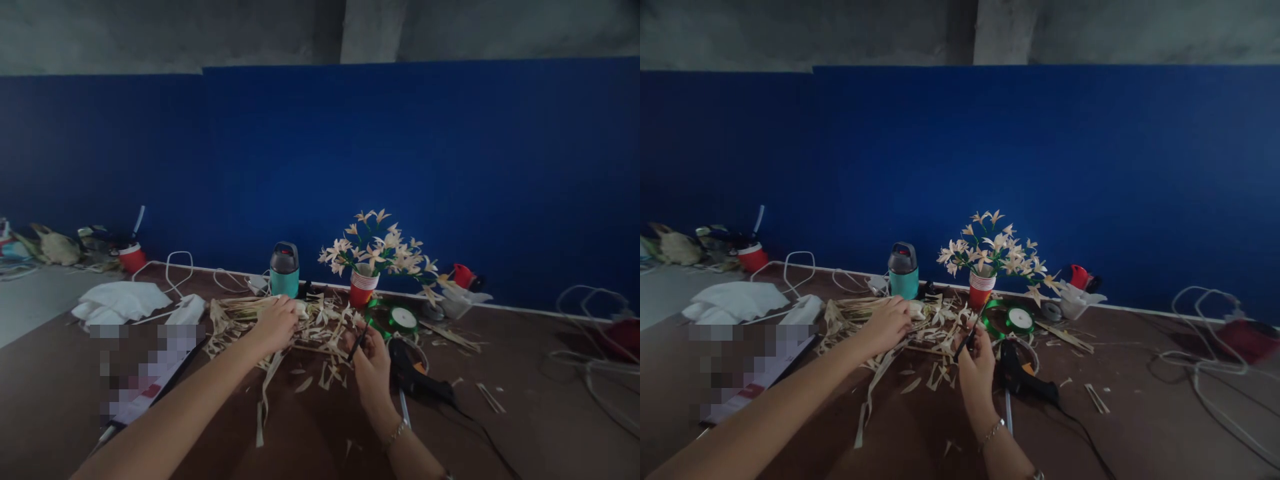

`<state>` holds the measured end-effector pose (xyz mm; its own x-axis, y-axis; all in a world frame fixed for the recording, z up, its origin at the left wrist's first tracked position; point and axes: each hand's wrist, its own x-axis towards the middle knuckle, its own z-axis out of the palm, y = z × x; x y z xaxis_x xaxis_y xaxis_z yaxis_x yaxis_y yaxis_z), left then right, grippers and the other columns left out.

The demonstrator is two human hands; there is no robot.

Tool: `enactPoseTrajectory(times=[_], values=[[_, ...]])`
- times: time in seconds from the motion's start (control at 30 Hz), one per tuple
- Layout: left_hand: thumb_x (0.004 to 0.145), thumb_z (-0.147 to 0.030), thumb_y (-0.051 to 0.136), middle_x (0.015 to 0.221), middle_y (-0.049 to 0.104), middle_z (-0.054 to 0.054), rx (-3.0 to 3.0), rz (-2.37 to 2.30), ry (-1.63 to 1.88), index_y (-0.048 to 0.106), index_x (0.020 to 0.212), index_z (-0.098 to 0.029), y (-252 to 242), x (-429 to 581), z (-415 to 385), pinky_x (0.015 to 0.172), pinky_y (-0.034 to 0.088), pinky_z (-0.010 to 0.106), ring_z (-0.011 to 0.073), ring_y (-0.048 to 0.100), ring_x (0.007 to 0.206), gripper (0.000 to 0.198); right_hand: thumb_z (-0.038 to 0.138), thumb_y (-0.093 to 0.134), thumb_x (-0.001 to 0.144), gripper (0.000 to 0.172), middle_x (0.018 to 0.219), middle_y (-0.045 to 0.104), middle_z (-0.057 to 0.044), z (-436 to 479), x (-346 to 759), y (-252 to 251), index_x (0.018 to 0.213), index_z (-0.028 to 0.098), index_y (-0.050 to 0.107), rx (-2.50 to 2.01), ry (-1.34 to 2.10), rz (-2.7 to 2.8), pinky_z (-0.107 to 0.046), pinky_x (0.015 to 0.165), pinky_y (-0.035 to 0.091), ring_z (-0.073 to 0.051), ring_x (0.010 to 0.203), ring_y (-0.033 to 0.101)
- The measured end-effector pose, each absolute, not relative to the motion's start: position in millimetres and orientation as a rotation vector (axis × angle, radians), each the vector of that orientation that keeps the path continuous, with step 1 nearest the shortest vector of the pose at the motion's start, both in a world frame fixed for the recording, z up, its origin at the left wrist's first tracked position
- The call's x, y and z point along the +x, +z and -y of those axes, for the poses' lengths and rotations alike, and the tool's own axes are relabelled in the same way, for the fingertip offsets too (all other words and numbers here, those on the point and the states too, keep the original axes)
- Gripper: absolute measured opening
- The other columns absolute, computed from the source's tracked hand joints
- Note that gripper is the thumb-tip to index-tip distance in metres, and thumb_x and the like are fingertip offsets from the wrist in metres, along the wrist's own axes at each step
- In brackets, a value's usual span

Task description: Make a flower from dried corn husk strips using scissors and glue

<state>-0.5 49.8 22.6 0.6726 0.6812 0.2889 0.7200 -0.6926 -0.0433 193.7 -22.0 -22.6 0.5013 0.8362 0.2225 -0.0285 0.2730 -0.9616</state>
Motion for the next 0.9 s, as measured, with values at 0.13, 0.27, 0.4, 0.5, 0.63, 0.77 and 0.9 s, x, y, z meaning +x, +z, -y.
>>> enactPoseTrajectory(times=[0.13,0.27,0.4,0.5,0.63,0.77,0.9], values=[[0.08,-0.016,0.049,0.083,0.055,0.007,-2.708,1.191,-0.419,0.064,0.067,-0.017,27,-16,-47,0.077,0.036,0.034,0.0221,0.044,0.089,0.02,0.034,0.065,0.068,0.039,0.091,0.064,-0.005,23,193,-22,0.103,0.019,0.056,-1.144,0.719,0.887,-0.029,0.068,0.048,-0.019,0.081,0.059],[0.075,-0.008,0.047,0.089,0.057,0.007,-2.695,1.279,-0.484,0.065,0.078,-0.018,33,-28,-40,0.081,0.036,0.034,0.0223,0.045,0.094,0.021,0.034,0.065,0.07,0.04,0.092,0.063,-0.005,24,194,-23,0.105,0.019,0.055,-1.141,0.73,0.895,-0.03,0.068,0.048,-0.02,0.083,0.059],[0.075,-0.017,0.051,0.077,0.061,0.005,-2.66,1.502,-0.544,0.064,0.068,-0.019,35,-32,-24,0.078,0.038,0.034,0.0225,0.05,0.088,0.015,0.033,0.064,0.07,0.041,0.093,0.063,-0.005,23,195,-26,0.107,0.019,0.054,-1.158,0.723,0.906,-0.032,0.071,0.048,-0.021,0.085,0.059],[0.069,-0.028,0.059,0.064,0.061,0.004,-2.726,1.676,-0.434,0.063,0.055,-0.02,27,-33,-10,0.069,0.039,0.032,0.0219,0.054,0.076,0.017,0.033,0.065,0.069,0.042,0.096,0.063,-0.006,22,195,-27,0.108,0.019,0.055,-1.147,0.719,0.898,-0.034,0.075,0.048,-0.022,0.088,0.059],[0.059,-0.024,0.062,0.066,0.064,0.002,-2.82,1.86,-0.4,0.063,0.053,-0.02,10,-36,-2,0.063,0.037,0.028,0.0208,0.057,0.072,0.008,0.033,0.065,0.068,0.041,0.099,0.062,-0.007,21,194,-26,0.106,0.019,0.055,-1.135,0.739,0.875,-0.036,0.078,0.048,-0.023,0.091,0.058],[0.059,-0.023,0.057,0.059,0.062,0.0,-2.862,2.256,-0.549,0.062,0.056,-0.019,10,-47,-10,0.054,0.035,0.024,0.0175,0.056,0.061,0.007,0.034,0.066,0.068,0.039,0.095,0.062,-0.006,22,193,-24,0.101,0.018,0.055,-1.126,0.744,0.86,-0.034,0.076,0.049,-0.021,0.088,0.059],[0.062,-0.035,0.058,0.055,0.058,-0.001,-2.757,2.51,-1.0,0.06,0.06,-0.017,27,-60,-19,0.053,0.035,0.024,0.0165,0.054,0.057,0.018,0.035,0.066,0.068,0.04,0.092,0.063,-0.005,24,191,-20,0.103,0.019,0.055,-1.132,0.757,0.874,-0.032,0.072,0.05,-0.021,0.084,0.06]])
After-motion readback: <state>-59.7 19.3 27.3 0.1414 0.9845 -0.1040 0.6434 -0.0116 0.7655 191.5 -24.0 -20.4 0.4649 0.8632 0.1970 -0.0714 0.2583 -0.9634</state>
